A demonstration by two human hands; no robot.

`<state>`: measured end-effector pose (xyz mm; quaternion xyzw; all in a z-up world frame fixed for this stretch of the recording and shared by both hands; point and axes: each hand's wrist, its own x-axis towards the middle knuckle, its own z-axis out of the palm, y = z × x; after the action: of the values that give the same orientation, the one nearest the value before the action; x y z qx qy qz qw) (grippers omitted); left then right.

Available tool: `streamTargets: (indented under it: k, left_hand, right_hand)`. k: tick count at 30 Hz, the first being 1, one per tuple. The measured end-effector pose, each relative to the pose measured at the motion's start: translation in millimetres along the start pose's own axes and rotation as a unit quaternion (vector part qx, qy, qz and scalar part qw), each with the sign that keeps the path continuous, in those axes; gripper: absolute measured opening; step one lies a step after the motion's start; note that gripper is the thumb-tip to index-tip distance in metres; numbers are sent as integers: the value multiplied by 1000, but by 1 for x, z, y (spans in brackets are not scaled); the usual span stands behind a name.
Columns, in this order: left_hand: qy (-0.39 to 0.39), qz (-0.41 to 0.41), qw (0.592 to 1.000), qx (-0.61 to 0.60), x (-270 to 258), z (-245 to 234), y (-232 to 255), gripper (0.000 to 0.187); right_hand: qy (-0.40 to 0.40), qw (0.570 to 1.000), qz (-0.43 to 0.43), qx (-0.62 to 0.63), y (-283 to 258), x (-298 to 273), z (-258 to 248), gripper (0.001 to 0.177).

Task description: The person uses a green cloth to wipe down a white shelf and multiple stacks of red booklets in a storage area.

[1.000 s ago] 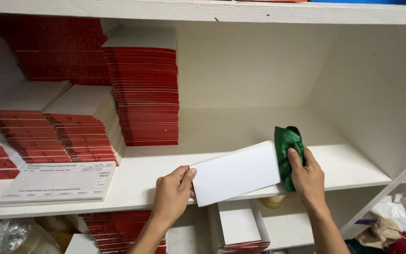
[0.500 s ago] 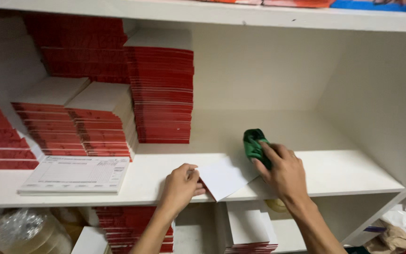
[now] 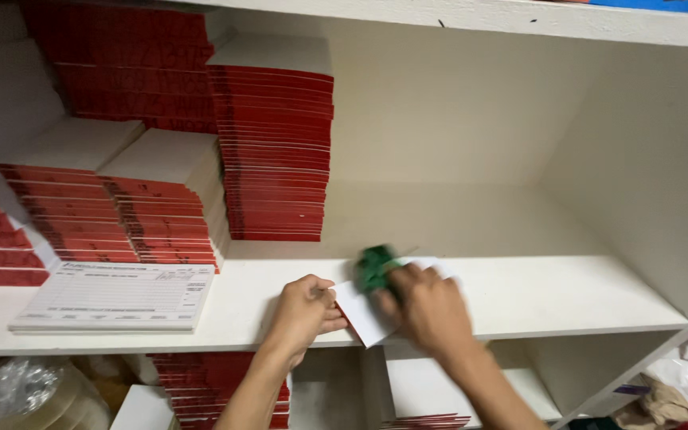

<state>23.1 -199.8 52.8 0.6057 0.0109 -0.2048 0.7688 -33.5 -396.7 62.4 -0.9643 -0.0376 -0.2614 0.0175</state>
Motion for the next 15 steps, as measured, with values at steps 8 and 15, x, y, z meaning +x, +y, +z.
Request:
streamTargets:
  k: [8, 15]
  left_hand:
    - [26, -32, 999, 26, -21, 7, 20, 23]
    - [25, 10, 1000, -13, -2, 9, 7, 48]
  right_hand:
    - [96, 958, 46, -266, 44, 7, 17, 34]
    - [102, 985, -126, -56, -39, -6, 0, 47]
